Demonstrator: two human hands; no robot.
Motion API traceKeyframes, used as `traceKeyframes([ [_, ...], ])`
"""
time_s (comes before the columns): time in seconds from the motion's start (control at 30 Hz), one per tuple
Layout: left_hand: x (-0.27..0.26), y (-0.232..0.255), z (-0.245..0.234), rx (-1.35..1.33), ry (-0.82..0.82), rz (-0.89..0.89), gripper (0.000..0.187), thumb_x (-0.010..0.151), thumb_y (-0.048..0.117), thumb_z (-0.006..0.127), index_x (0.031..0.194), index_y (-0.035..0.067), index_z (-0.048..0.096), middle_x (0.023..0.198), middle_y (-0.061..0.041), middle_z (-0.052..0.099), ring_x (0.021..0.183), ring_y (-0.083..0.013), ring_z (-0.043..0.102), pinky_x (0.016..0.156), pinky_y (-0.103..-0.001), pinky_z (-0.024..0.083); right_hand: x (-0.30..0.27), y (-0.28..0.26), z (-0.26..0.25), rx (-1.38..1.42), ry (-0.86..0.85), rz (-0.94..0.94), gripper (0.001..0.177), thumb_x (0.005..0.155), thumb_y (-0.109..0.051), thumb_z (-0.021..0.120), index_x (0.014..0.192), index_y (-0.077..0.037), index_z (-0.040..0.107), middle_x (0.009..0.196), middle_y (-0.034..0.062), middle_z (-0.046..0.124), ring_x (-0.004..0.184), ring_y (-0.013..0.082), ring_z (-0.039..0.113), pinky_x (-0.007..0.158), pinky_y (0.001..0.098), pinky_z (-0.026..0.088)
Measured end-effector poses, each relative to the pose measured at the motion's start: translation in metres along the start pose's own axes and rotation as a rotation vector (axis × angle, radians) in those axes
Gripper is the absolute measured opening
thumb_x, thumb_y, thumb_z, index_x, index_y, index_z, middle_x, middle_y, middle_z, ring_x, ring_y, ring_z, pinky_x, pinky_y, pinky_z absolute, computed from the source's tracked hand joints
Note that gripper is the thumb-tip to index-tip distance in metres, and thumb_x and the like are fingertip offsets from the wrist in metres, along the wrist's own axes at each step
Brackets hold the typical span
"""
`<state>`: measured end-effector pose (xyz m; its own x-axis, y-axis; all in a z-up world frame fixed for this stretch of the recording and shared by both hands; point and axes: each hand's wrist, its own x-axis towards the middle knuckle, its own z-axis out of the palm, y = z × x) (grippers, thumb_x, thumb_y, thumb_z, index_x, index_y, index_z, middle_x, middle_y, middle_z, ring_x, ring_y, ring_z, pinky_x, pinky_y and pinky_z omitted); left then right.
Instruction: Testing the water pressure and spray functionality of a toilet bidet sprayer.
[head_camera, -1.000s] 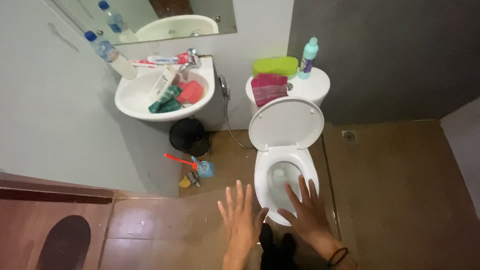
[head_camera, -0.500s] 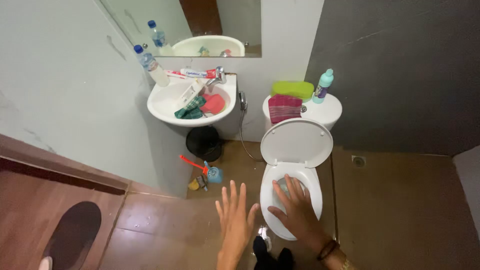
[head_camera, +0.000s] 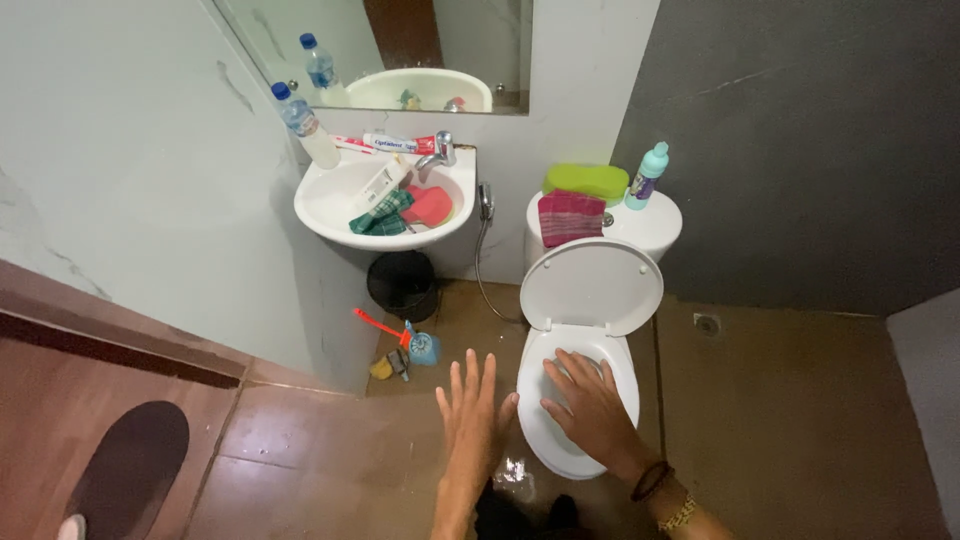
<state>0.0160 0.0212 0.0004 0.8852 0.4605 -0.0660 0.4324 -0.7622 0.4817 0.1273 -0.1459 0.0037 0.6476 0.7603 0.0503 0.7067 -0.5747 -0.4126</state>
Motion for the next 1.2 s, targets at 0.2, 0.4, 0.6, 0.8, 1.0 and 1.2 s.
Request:
traceKeyframes([
  [0.2,0.021,-0.031,-0.007,0.026,0.076,0.119,0.071,0.097,0.040,0.062,0.155,0.010,0.034,0.164,-0.018,0.022,0.150,-0.0433,0.018,0.114,-0.068,0.017,0.017,-0.011,0.006,0.032,-0.006,0.096,0.065,0.089,-0.034,0.071,0.148,-0.015,0.052,0.159,0.0149,0.041,0.144,0.0368,0.035,0.114,0.0619,0.024],
  [0.4,0.040,-0.058,-0.020,0.037,0.117,0.155,0.069,0.095,0.038,0.063,0.153,0.012,0.038,0.163,-0.016,0.027,0.149,-0.0423,0.024,0.112,-0.070,0.019,0.038,-0.033,0.015,0.049,0.097,0.063,0.059,0.090,-0.032,0.071,0.141,-0.012,0.053,0.154,0.0156,0.044,0.143,0.0377,0.038,0.114,0.0641,0.025],
  [0.6,0.052,-0.077,-0.024,0.041,0.102,0.245,0.070,0.093,0.037,0.066,0.152,0.011,0.039,0.161,-0.018,0.031,0.146,-0.0446,0.029,0.110,-0.071,0.022,0.054,-0.054,0.023,0.042,0.149,0.062,0.059,0.089,-0.031,0.071,0.141,-0.012,0.054,0.153,0.0169,0.045,0.142,0.0367,0.039,0.113,0.0659,0.024],
  [0.8,0.061,-0.086,-0.037,-0.030,0.081,0.334,0.067,0.094,0.033,0.067,0.151,0.009,0.042,0.161,-0.021,0.033,0.145,-0.0476,0.030,0.110,-0.070,0.023,0.058,-0.069,0.033,0.034,0.102,0.138,0.055,0.091,-0.030,0.069,0.141,-0.011,0.054,0.150,0.0138,0.049,0.142,0.0335,0.041,0.114,0.0661,0.023],
  [1.0,0.073,-0.094,-0.040,-0.096,0.096,0.341,0.064,0.095,0.031,0.066,0.150,0.007,0.045,0.160,-0.023,0.034,0.145,-0.0483,0.032,0.114,-0.067,0.023,0.057,-0.078,0.038,0.016,0.073,0.191,0.051,0.091,-0.031,0.068,0.138,-0.013,0.057,0.149,0.0124,0.051,0.141,0.0309,0.043,0.116,0.0673,0.020],
  [1.2,0.081,-0.094,-0.041,-0.117,0.108,0.343,0.064,0.094,0.030,0.067,0.150,0.007,0.045,0.159,-0.024,0.035,0.144,-0.0507,0.033,0.114,-0.065,0.025,0.065,-0.064,0.046,-0.016,0.073,0.167,0.053,0.090,-0.031,0.070,0.138,-0.013,0.057,0.148,0.0118,0.050,0.140,0.0324,0.042,0.116,0.0665,0.021],
])
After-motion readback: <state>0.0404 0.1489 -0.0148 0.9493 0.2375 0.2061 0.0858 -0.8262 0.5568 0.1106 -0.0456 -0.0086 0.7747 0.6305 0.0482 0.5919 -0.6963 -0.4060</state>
